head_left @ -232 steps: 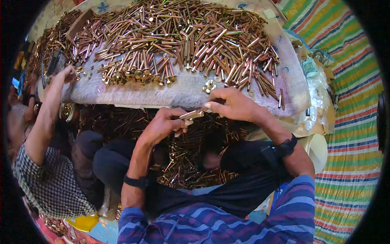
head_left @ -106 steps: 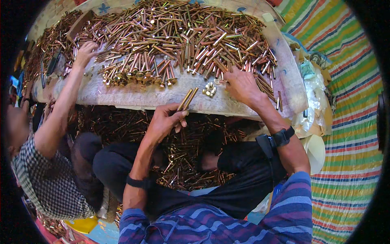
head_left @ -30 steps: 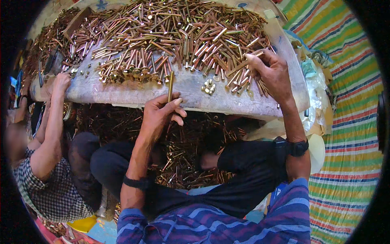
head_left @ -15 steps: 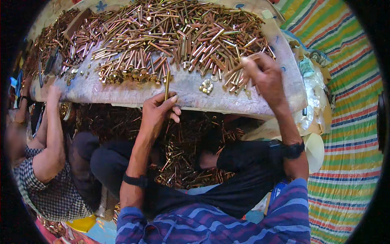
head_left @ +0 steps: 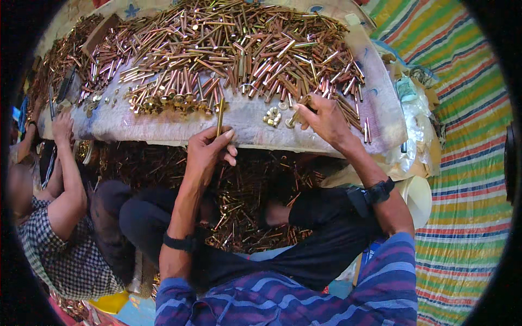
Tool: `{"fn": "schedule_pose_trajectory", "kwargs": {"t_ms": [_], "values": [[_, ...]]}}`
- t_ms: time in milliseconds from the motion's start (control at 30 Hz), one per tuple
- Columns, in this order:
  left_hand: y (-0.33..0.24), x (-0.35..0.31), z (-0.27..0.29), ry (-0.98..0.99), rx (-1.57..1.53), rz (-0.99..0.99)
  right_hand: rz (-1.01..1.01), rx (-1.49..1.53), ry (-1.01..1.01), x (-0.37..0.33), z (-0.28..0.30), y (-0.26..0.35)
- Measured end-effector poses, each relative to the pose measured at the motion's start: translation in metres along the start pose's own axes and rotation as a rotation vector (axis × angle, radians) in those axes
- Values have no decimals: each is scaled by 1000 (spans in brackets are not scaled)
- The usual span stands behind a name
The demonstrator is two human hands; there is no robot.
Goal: The person sits on the floor and repeatedly picks up small brass-colored cylindrical rods and round caps from a large pile. They insert the caps onto the ends of the rods by hand and place the assembled units back onto the pile. Another person works nearby on similar parts.
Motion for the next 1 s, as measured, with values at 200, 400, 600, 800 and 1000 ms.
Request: {"fn": "schedule_pose_trajectory", "kwargs": {"t_ms": [200, 400, 600, 800, 1000], "values": [[0, 0, 0, 29, -21, 15, 154, 219, -199, -1, 35, 25], [-2, 6, -4, 17, 10, 8, 50, -75, 33, 6, 6, -2], [4, -1, -6, 46, 3, 19, 11, 107, 20, -2, -2, -19], [6, 1, -5, 86, 36, 43, 6, 33, 4, -3, 6, -7], [9, 1, -14, 129, 12, 91, -7, 328, 85, -6, 3, 28]]}}
Point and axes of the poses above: each hand's wrist, its own x-axis towards the middle knuckle, its own z-axis out of the back of the hand, y = z × x, the point moved 3 cm from there along x, towards the middle knuckle, and after that the axes turned 4 degrees about y, right-handed, at the moved point
